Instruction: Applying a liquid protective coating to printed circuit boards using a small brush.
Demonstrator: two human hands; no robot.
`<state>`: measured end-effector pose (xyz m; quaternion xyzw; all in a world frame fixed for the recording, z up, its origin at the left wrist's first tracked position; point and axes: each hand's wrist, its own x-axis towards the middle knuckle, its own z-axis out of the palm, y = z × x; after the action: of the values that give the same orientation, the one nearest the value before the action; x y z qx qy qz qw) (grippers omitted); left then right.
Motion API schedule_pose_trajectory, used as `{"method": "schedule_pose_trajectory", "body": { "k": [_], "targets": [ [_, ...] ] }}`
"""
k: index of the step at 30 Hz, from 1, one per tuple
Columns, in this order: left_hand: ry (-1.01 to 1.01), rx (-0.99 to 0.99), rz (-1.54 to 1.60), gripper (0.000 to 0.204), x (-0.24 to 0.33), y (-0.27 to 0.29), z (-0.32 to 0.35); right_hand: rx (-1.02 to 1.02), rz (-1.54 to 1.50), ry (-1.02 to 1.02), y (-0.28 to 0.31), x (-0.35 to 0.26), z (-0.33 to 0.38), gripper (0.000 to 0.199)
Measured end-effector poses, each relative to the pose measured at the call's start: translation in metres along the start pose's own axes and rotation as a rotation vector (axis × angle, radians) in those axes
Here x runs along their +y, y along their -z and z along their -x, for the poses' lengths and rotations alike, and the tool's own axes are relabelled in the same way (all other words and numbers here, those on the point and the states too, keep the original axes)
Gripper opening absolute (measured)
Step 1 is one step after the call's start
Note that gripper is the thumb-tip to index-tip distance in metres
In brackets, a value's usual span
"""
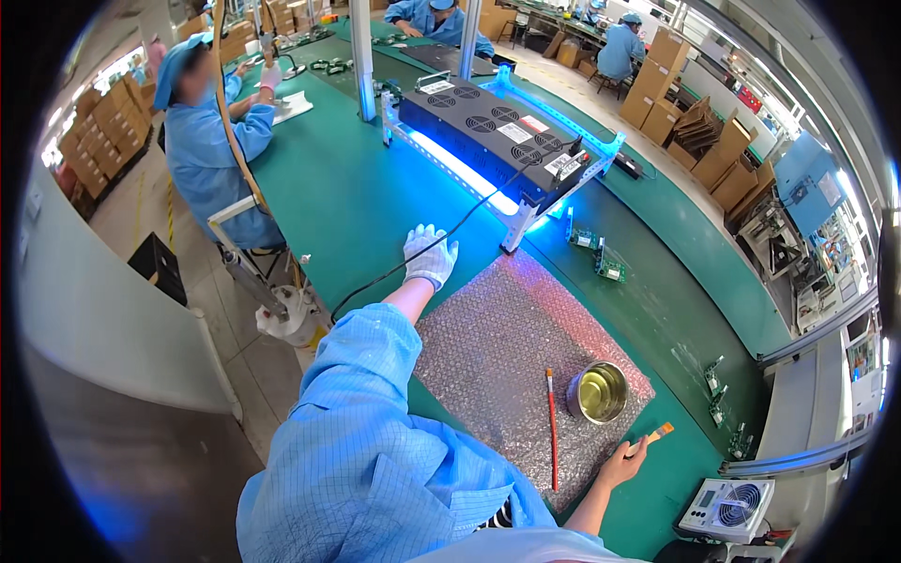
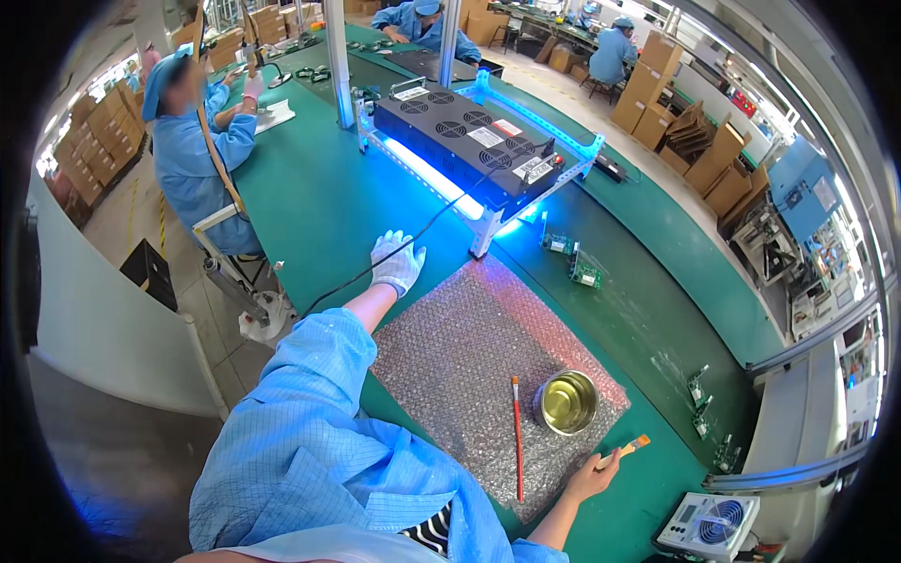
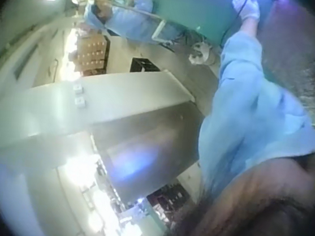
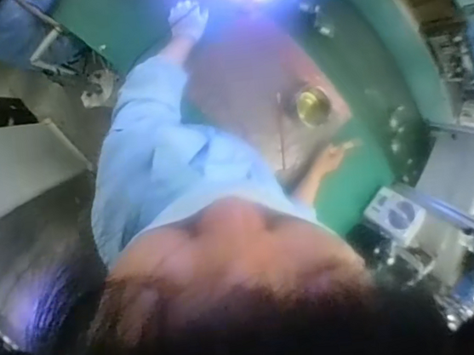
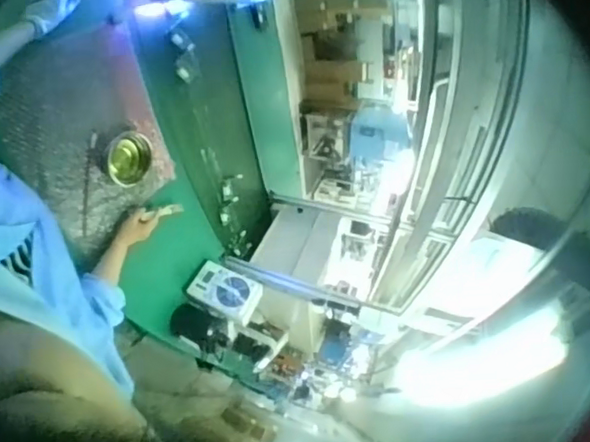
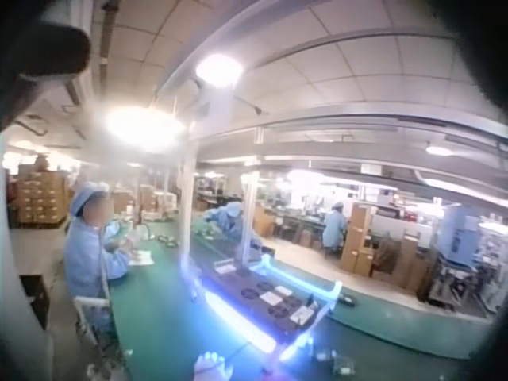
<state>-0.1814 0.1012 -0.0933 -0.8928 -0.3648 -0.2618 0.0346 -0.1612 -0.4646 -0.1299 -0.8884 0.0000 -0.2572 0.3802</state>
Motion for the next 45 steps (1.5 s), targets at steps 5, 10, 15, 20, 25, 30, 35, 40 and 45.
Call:
{"method": "schedule_pose_trajectory", "body": {
  "k": [5, 10, 15, 20, 25, 30, 35, 40, 45],
  "targets": [
    [0.003, -0.006, -0.014, 0.032, 0.001, 0.003, -0.001, 0.012, -0.001, -0.003, 0.001, -0.001, 0.0, 0.044],
    [-0.005, -0.038, -0.018, 0.033, 0.004, 0.005, -0.002, 0.038, -0.029, -0.024, 0.0, 0.0, 0.001, 0.043],
    [-0.009, -0.021, -0.028, 0.033, 0.005, 0.005, -0.003, 0.053, -0.04, -0.039, -0.002, -0.001, -0.001, 0.044],
    [0.002, -0.062, -0.021, 0.034, 0.006, 0.006, -0.003, 0.064, -0.049, -0.039, -0.002, 0.005, 0.001, 0.044],
    [-0.015, -0.014, -0.028, 0.034, 0.006, 0.002, 0.0, 0.051, -0.026, -0.049, -0.001, 0.002, 0.002, 0.044],
    [-0.016, -0.047, -0.016, 0.032, 0.007, 0.006, -0.003, 0.027, -0.032, -0.092, 0.001, -0.001, 0.001, 0.044],
    [-0.03, -0.049, -0.044, 0.033, 0.007, 0.003, -0.004, 0.031, -0.046, -0.087, 0.001, -0.002, 0.0, 0.043],
    [-0.028, -0.051, -0.052, 0.035, 0.006, 0.0, -0.003, 0.051, -0.065, -0.09, 0.0, -0.002, 0.001, 0.043],
    [-0.035, -0.005, -0.047, 0.034, 0.005, -0.006, -0.002, 0.041, -0.073, -0.106, 0.001, -0.004, 0.0, 0.043]
  ]
}}
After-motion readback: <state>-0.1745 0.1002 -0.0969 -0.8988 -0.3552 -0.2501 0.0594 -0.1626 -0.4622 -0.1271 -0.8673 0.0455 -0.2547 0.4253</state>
